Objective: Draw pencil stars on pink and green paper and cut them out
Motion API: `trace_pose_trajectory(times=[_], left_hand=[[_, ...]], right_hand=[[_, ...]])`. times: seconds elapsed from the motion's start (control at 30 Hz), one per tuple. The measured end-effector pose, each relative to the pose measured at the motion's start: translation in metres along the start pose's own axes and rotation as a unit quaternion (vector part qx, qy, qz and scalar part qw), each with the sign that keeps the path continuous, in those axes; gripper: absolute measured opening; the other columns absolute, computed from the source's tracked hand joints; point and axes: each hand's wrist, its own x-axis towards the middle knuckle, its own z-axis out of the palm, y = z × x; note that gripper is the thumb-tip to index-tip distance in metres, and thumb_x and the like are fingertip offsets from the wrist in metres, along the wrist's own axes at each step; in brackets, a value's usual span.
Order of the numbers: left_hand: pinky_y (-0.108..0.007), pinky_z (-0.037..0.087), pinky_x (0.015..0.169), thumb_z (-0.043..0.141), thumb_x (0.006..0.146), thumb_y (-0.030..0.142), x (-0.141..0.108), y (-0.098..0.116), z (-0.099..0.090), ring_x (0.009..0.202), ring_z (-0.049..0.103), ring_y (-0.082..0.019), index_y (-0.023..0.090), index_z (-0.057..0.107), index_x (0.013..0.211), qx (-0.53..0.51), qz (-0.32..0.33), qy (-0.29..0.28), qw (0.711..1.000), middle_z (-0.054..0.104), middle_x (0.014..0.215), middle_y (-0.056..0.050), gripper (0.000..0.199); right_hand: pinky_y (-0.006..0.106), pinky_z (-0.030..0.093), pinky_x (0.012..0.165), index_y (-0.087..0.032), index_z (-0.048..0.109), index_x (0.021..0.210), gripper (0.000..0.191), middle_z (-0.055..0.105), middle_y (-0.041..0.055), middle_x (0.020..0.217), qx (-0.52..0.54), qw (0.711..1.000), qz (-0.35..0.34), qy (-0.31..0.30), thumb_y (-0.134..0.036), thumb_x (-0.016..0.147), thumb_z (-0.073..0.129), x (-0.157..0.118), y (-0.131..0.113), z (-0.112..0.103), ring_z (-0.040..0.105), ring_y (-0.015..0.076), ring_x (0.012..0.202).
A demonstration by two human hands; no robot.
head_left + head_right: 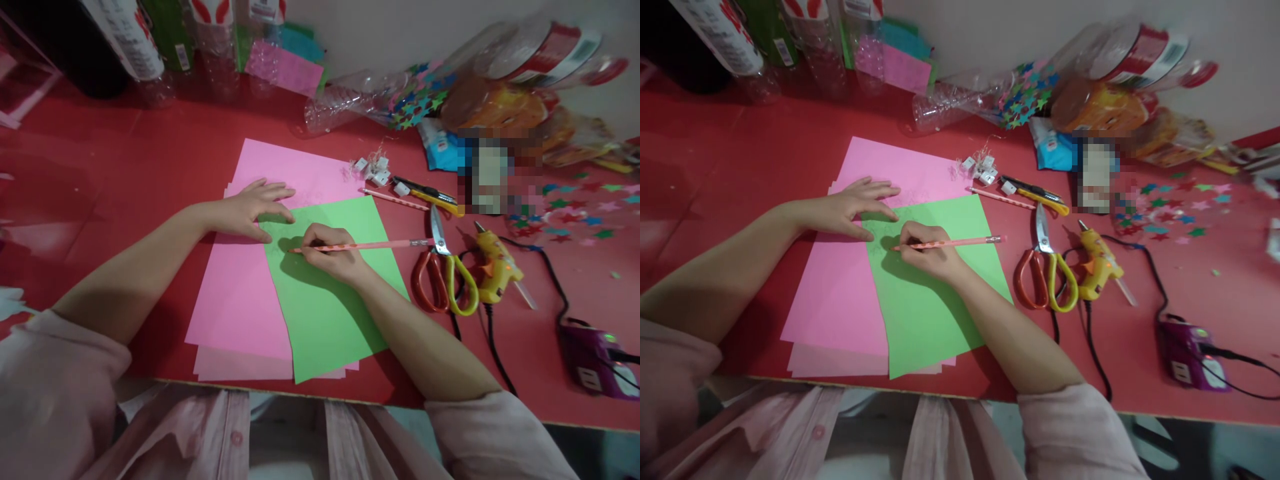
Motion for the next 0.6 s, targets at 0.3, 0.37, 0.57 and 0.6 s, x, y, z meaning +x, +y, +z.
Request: trace_pose_trajectory(times=[0.3,0.37,0.57,0.6], left_hand=[[-0.056,0.000,0.120,0.064,0.082,0.040,-0.0004,-0.0008,0.0000,0.151,0.007,-0.033,0.026,0.057,0.132,0.000,0.001,-0.003,1.000,0.016,0.165,-0.006,0.052],[-0.056,0.000,0.120,0.064,0.082,0.040,-0.0005,-0.0013,0.0002,0.151,0.006,-0.033,0.026,0.058,0.132,-0.001,0.000,-0.002,1.000,0.016,0.165,-0.007,0.052],[-0.057,0.000,0.119,0.065,0.083,0.039,-0.0010,-0.0030,0.0013,0.151,0.007,-0.033,0.028,0.057,0.132,-0.008,0.008,0.004,1.000,0.015,0.165,-0.006,0.051],[-0.058,0.000,0.119,0.065,0.083,0.039,-0.0010,-0.0031,0.0015,0.151,0.007,-0.033,0.028,0.057,0.132,-0.008,0.009,0.005,1.000,0.015,0.165,-0.006,0.051]], right_hand=[[0.024,0.030,0.054,-0.020,0.049,0.063,0.010,0.049,-0.0047,0.060,0.002,1.000,-0.009,0.002,-0.013,0.070,0.050,-0.0001,-0.0007,0.0011,0.041,0.0086,0.055],[0.024,0.029,0.054,-0.020,0.048,0.064,0.010,0.047,-0.0051,0.059,0.002,1.000,-0.003,0.013,-0.014,0.071,0.051,0.0001,-0.0005,0.0024,0.039,0.0087,0.055],[0.024,0.029,0.054,-0.021,0.047,0.065,0.012,0.045,-0.0054,0.058,-0.010,0.999,-0.008,0.042,-0.016,0.075,0.051,0.0000,0.0019,0.0055,0.038,0.0090,0.054],[0.024,0.029,0.054,-0.021,0.047,0.066,0.012,0.045,-0.0053,0.058,-0.010,0.999,-0.010,0.046,-0.016,0.075,0.051,-0.0001,0.0019,0.0057,0.038,0.0090,0.054]])
